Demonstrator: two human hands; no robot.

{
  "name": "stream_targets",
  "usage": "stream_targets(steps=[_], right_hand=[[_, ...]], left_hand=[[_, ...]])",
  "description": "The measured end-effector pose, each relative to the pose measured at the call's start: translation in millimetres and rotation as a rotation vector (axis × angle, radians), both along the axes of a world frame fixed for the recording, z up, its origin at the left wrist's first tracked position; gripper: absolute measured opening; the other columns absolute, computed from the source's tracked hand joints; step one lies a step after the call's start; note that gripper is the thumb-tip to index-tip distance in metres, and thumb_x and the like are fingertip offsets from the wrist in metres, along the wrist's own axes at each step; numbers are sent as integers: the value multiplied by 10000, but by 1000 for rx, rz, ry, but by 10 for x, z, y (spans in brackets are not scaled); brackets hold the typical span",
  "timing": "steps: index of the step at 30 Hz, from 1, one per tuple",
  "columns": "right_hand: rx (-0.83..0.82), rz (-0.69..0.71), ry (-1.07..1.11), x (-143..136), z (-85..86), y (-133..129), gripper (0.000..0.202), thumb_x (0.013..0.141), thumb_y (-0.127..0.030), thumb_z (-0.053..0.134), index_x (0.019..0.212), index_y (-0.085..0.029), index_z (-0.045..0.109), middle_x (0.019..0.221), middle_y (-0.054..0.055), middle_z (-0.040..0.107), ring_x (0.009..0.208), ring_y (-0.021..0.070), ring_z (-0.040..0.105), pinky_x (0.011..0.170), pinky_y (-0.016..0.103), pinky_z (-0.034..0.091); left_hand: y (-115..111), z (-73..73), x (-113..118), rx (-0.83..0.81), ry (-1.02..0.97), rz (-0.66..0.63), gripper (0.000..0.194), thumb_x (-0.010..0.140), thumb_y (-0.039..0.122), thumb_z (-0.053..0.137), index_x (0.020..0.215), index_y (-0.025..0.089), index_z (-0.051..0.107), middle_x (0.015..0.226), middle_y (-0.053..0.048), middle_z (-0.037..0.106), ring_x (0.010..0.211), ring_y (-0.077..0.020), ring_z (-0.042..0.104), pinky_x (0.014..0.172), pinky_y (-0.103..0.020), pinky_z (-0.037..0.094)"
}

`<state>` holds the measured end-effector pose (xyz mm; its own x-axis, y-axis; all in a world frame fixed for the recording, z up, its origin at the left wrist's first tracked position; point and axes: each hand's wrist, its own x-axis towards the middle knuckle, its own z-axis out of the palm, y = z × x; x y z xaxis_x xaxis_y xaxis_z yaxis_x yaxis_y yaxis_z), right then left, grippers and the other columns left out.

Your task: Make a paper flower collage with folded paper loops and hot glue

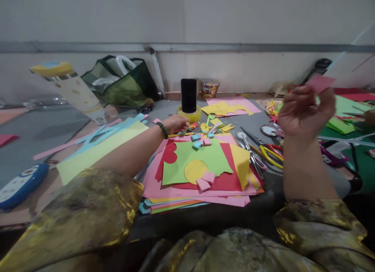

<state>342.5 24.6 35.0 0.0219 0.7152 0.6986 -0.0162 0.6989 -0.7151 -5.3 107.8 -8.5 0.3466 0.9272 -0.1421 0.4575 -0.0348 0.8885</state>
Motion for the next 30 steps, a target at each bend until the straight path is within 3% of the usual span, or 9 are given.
stream_targets(steps=[1,2,4,6,9,13,18,30], right_hand=[[-67,-45,-70,-126,-30,-16,313,978,-477,489,823,-306,701,781,23,684,719,123,595,560,204,493],[-159,-4,-113,-284,-66,-45,254,947,-455,553,826,-290,704,769,15,674,700,118,605,589,222,507],[-333,199,-198,-639,-148,-128,115,768,-346,784,832,-264,734,742,-18,689,650,109,620,624,239,528],[-444,400,-382,-950,-228,-219,167,710,-275,832,850,-216,761,804,5,736,707,123,657,669,251,541],[-480,590,-651,-1210,-335,-299,173,764,-286,793,882,-160,777,858,45,767,723,122,662,658,238,531],[-535,677,-833,-1243,-450,-296,240,821,-338,746,958,-145,783,889,65,785,739,130,681,672,235,532],[-541,638,-890,-1182,-497,-271,301,801,-384,767,964,-131,778,846,74,780,709,144,683,656,243,540],[-543,689,-917,-1200,-529,-275,195,827,-308,759,948,-156,772,914,63,797,781,147,721,708,232,550]], left_hand=[[-32,42,-27,-44,16,25,149,869,202,656,1007,145,674,626,23,563,502,-97,475,511,-225,408],[-78,81,-54,-30,66,25,234,820,185,684,1053,158,683,639,23,571,514,-108,479,518,-234,402],[-226,128,-108,51,177,15,319,727,150,712,1044,178,720,672,19,582,579,-138,507,571,-259,414],[-455,113,-158,189,277,8,264,695,123,665,934,190,756,721,3,598,687,-172,545,680,-289,446],[-890,-19,-215,628,444,-131,243,751,152,559,866,196,768,871,-44,657,806,-204,594,784,-336,485],[-1321,-220,-248,833,331,-393,253,809,122,517,817,186,762,881,-65,694,819,-190,622,770,-308,507],[-1401,-297,-239,826,283,-562,281,842,71,492,850,166,757,872,-74,726,803,-184,649,731,-288,507],[-1454,-275,-231,820,411,-585,299,900,113,448,831,168,734,837,-83,706,776,-202,630,696,-330,495]])
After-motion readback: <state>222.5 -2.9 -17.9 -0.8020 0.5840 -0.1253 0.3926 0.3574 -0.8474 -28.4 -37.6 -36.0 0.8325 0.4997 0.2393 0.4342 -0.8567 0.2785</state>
